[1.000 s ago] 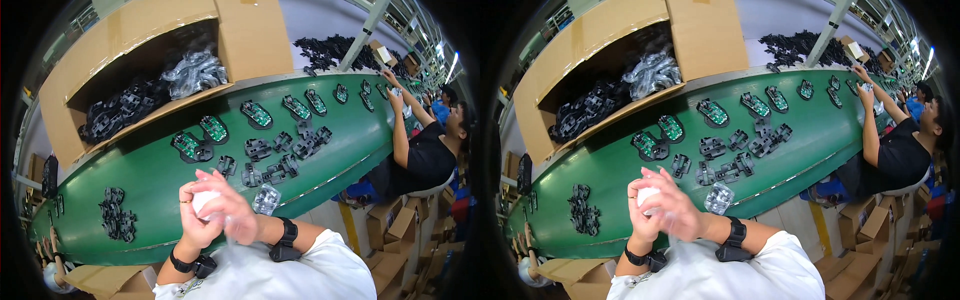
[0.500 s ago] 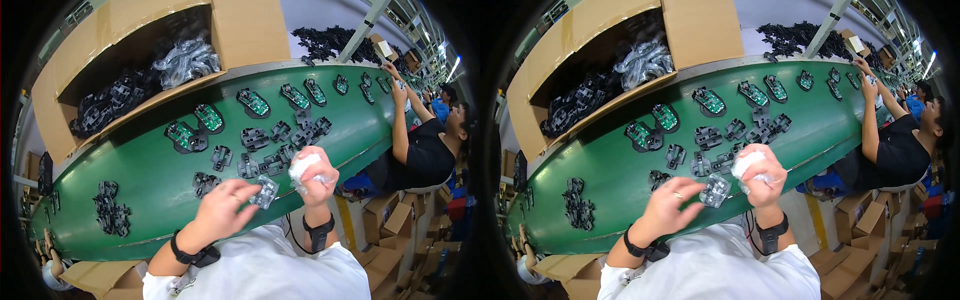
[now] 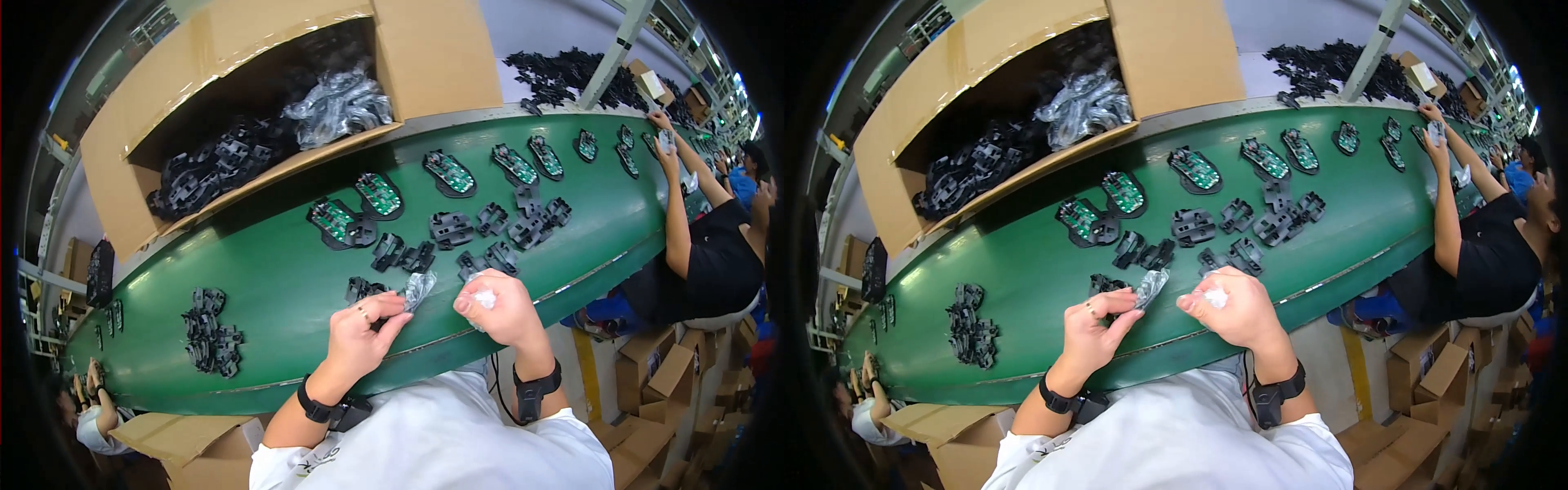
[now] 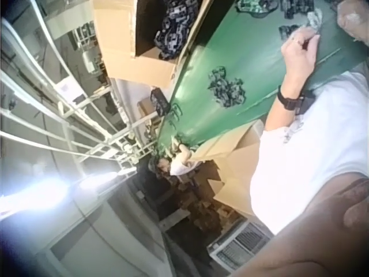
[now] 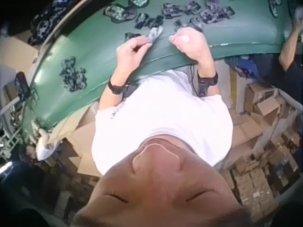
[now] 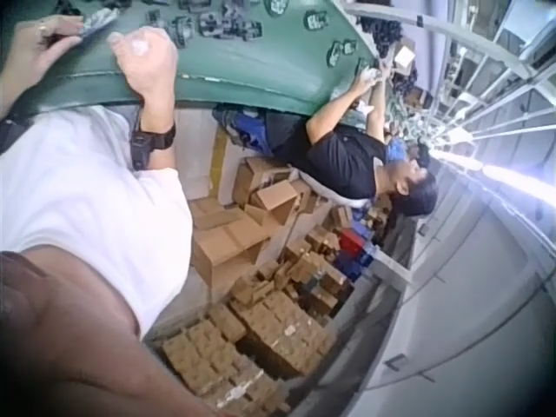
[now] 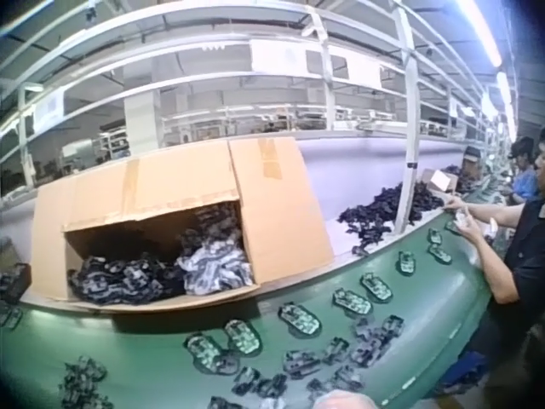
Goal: Assembling components for computer mice on a factory assembly line and packaging them into boxes.
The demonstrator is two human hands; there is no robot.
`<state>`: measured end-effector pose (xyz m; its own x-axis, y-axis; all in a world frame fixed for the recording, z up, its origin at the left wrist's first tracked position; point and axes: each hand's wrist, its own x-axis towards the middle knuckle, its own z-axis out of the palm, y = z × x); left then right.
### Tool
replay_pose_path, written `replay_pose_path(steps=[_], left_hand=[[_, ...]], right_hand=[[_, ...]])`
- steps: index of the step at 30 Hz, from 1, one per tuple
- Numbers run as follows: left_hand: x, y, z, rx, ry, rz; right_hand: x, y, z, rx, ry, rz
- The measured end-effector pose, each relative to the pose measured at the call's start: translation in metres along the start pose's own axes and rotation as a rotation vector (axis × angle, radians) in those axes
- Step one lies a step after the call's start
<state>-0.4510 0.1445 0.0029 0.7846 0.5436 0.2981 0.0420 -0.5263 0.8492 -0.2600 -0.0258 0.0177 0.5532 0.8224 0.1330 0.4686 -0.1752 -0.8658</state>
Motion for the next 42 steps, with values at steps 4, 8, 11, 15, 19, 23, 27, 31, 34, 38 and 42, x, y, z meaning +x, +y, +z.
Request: replay_pose_path(steps=[4, 8, 11, 15, 19, 23, 27, 31, 34, 38, 42], left_hand=[[-0.015, -0.002, -0.019, -0.113, 0.086, 0.197], [-0.033, -0.014, -0.036, -0.792, 0.218, 0.002], [-0.041, -0.021, -0.058, -0.861, 0.31, -0.152], [-0.045, -0.026, -0.074, -0.69, 0.217, -0.223], [-0.047, -0.031, -0.088, -0.557, 0.286, -0.313], [-0.045, -0.028, -0.1, -0.272, 0.321, -0.204], [-0.041, -0.017, -0.105, 0.147, 0.331, 0.023], [-0.045, -0.017, -0.116, 0.44, 0.215, 0.109], [-0.047, -0.018, -0.124, 0.481, 0.211, 0.148], [-0.048, -0.019, -0.123, 0.385, 0.365, 0.087], [-0.019, -0.006, -0.107, 0.202, 0.333, 0.12]], right_hand=[[0.021, -0.02, 0.032, 0.065, -0.041, -0.066], [0.038, -0.027, 0.052, 0.151, -0.083, -0.263], [0.044, -0.044, 0.056, 0.125, -0.134, -0.28], [0.054, -0.061, 0.057, 0.018, -0.112, -0.317], [0.062, -0.066, 0.056, -0.015, -0.211, -0.31], [0.068, -0.072, 0.054, -0.024, -0.264, -0.337], [0.071, -0.083, 0.053, -0.129, -0.285, -0.364], [0.074, -0.088, 0.056, -0.204, -0.253, -0.355], [0.075, -0.081, 0.055, -0.136, -0.28, -0.352], [0.078, -0.084, 0.051, 0.083, -0.305, -0.469], [0.077, -0.088, 0.052, 0.074, -0.383, -0.507]])
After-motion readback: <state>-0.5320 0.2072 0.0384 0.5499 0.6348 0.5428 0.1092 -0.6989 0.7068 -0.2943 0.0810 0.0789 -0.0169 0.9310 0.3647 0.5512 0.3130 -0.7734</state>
